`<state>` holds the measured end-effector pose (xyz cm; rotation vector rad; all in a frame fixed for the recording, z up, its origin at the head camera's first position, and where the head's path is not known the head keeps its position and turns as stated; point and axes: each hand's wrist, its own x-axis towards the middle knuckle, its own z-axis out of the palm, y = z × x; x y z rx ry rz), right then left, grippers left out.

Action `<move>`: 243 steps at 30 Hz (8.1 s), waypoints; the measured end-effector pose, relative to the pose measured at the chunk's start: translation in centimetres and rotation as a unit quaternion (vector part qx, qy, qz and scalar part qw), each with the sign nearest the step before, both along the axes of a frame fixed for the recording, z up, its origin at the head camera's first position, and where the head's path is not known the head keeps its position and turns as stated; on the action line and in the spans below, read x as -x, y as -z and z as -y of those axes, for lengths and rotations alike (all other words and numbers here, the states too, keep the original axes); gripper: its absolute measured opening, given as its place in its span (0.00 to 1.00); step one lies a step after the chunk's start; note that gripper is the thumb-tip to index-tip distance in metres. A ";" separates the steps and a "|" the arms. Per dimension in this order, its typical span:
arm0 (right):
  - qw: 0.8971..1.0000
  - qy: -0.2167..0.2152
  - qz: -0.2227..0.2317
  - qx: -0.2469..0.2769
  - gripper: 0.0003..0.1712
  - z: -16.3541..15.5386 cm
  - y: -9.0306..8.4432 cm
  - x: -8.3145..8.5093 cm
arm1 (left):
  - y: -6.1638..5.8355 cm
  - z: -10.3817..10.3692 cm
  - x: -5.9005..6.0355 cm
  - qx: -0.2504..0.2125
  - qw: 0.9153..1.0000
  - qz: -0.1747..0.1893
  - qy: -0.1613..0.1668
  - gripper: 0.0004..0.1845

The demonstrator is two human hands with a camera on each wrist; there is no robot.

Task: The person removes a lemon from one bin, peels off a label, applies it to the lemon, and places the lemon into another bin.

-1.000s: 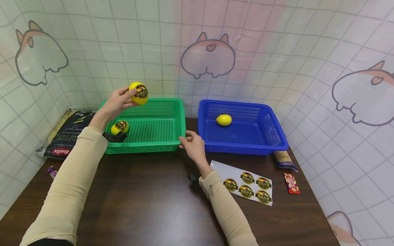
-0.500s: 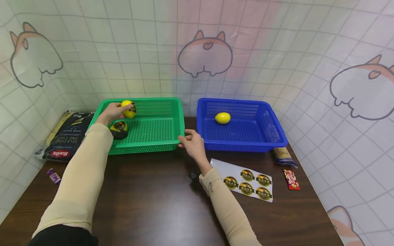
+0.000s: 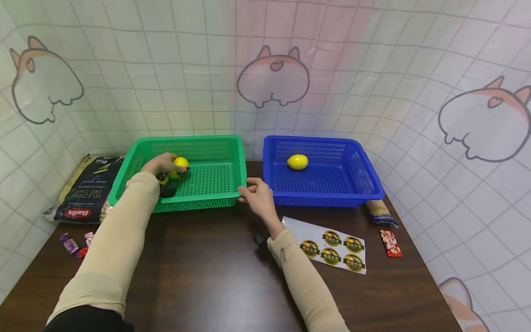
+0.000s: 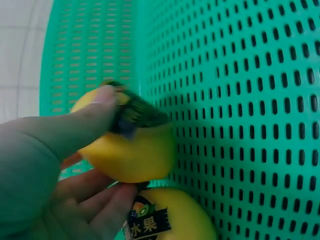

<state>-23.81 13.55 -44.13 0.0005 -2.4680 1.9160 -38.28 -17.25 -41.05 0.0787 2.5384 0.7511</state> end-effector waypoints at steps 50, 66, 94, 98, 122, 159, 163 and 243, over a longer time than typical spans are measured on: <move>0.912 -0.104 -0.075 -0.391 0.27 -1.1 -1.0 -7.9 | 0.3 -5.2 -15.5 -0.474 0.870 -0.009 0.136 0.22; 0.897 -0.217 -0.058 -0.380 0.22 -5.5 -0.5 -7.9 | 10.1 -12.5 -19.1 -0.473 0.865 0.154 0.064 0.26; 0.898 -0.062 -0.044 -0.433 0.23 -14.0 -9.6 10.7 | 7.5 -22.6 -15.7 -0.596 0.786 0.135 -0.091 0.27; 0.899 -0.055 0.000 -0.435 0.22 -14.5 -7.9 13.1 | 7.5 -23.4 -15.2 -0.602 0.781 0.131 -0.102 0.24; 0.808 -0.126 0.195 -0.541 0.41 -14.4 -2.5 13.8 | 6.0 -26.1 -15.0 -0.639 0.739 0.074 -0.200 0.07; 0.878 -0.136 -0.184 -0.420 0.40 -7.9 -6.8 -3.8 | 7.1 -24.2 -16.1 -0.560 0.810 -0.022 -0.175 0.23; 0.904 -0.095 -0.171 -0.379 0.40 -7.3 -4.3 -5.4 | 6.8 -23.0 -17.6 -0.546 0.823 -0.013 -0.156 0.31; 0.952 -0.110 -0.123 -0.257 0.06 -6.9 -2.3 -6.7 | 9.8 -18.6 -20.8 -0.626 0.766 0.144 -0.017 0.27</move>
